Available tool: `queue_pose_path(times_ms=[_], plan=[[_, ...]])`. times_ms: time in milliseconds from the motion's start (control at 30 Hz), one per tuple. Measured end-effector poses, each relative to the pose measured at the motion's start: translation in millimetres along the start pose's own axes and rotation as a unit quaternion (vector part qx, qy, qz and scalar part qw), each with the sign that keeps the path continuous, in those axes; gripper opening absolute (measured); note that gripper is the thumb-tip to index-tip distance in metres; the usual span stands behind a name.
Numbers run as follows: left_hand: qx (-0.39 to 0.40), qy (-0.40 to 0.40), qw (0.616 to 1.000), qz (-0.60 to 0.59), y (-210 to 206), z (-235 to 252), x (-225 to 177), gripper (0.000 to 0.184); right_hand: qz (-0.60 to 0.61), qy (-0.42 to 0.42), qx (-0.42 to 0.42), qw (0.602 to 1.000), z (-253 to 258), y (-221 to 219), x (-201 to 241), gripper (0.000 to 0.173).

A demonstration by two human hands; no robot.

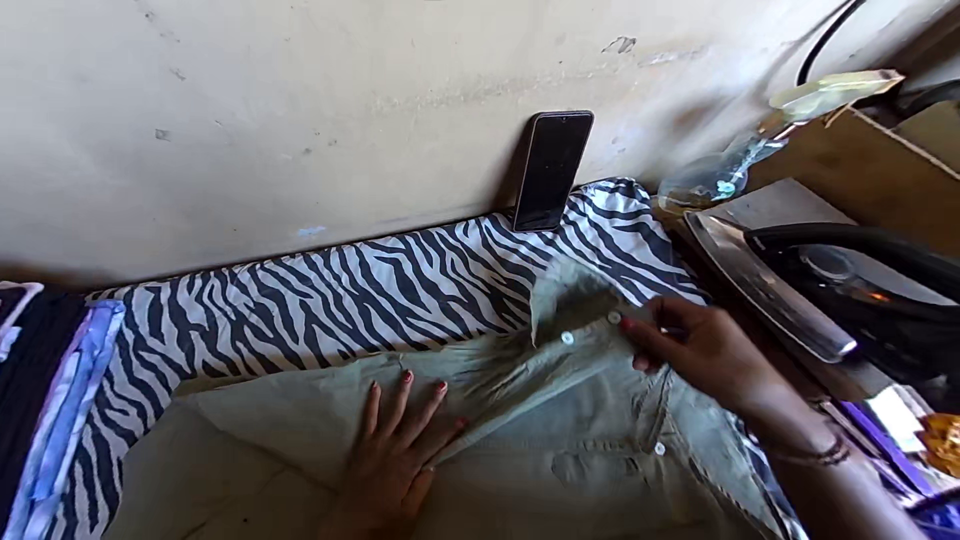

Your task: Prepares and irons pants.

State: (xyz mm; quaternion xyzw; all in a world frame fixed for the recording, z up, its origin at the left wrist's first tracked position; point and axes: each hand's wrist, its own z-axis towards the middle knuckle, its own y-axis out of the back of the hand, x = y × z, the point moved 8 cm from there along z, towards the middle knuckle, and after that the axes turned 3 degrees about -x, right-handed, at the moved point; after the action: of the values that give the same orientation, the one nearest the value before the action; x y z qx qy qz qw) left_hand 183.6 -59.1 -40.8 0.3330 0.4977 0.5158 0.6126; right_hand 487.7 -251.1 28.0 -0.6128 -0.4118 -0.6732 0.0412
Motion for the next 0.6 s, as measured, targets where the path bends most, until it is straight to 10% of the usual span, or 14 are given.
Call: queue_pose_path(times_ms=[100, 600], plan=[[0.02, -0.018, 1.0, -0.001, 0, 2, -3, 0.044, 0.0, -0.093, 0.01, 0.996, -14, -8, -53, 0.022], [-0.076, -0.049, 0.993, -0.073, -5, 94, -60, 0.03, -0.222, 0.024, -0.055, 0.973, -24, -11, -49, 0.028]])
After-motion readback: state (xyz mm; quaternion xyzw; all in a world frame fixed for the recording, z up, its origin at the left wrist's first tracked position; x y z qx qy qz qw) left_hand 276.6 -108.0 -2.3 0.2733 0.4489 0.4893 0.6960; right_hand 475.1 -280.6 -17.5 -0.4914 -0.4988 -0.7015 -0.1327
